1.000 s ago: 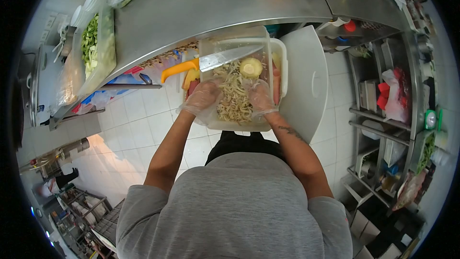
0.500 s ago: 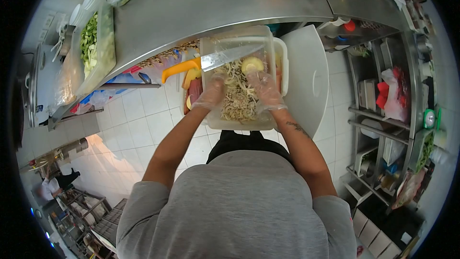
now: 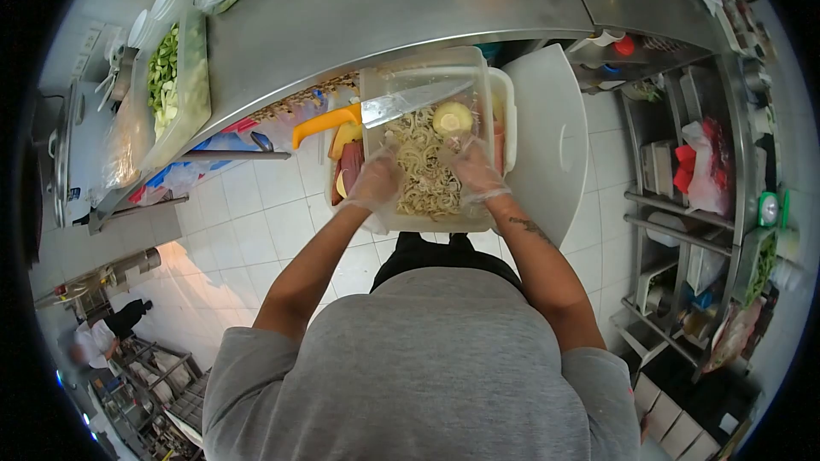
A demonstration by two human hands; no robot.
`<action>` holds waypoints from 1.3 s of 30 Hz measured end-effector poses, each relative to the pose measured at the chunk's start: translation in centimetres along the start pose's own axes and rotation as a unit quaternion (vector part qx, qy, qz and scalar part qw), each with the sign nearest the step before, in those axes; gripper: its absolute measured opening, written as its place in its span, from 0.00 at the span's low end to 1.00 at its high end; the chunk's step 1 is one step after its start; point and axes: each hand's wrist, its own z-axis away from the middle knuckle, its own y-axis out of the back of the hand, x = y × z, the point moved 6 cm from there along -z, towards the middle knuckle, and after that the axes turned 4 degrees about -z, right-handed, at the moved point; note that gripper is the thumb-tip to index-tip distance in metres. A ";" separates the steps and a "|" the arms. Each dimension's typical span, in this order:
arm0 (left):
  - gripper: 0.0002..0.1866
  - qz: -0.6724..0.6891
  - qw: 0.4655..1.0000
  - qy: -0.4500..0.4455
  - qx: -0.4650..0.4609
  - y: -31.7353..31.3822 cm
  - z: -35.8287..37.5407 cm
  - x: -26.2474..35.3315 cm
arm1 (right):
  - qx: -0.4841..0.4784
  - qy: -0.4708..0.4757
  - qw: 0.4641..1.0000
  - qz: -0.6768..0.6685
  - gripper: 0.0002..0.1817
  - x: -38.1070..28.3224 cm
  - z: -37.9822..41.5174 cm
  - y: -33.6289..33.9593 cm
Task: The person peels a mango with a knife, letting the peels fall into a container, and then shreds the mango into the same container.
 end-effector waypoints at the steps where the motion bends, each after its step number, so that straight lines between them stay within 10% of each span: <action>1: 0.18 -0.068 0.996 -0.029 -0.058 -2.1 0.2 0.1 | 0.010 0.013 1.000 0.017 0.18 0.0 0.2 0.2; 3: 0.13 -0.204 0.961 -0.084 -0.167 -6.3 0.5 0.9 | 0.028 0.043 0.997 0.051 0.18 -0.2 0.7 0.1; 11: 0.17 -0.208 0.953 -0.052 0.216 -3.5 -4.5 2.7 | 0.146 0.022 0.925 0.350 0.11 1.5 0.6 -0.5; 15: 0.19 -0.147 0.986 0.023 -0.081 -1.4 -6.6 5.7 | 0.131 -0.019 0.957 0.259 0.23 3.2 -0.1 -0.4; 19: 0.15 -0.075 0.978 -0.186 0.048 -6.1 -3.3 3.4 | 0.001 0.198 0.934 0.296 0.20 2.6 -0.8 -1.0; 21: 0.15 -0.063 0.966 -0.239 0.069 -4.9 -1.4 4.8 | -0.077 0.096 0.876 0.467 0.20 0.5 0.0 -1.2; 24: 0.14 -0.080 0.996 -0.031 0.004 -4.4 -1.5 1.5 | 0.136 -0.062 0.984 -0.102 0.25 2.4 -0.7 -0.7; 30: 0.16 -0.049 0.989 -0.127 0.049 -1.2 -1.8 2.1 | 0.105 0.035 0.941 0.318 0.35 2.2 1.2 -1.6; 34: 0.15 -0.116 0.988 0.004 -0.106 -5.3 -0.4 2.4 | -0.051 -0.051 0.984 0.162 0.35 2.7 1.4 -3.2; 39: 0.13 -0.023 0.995 -0.097 -0.001 -5.3 -0.8 4.1 | -0.019 -0.019 0.996 0.089 0.26 -0.1 1.6 -1.6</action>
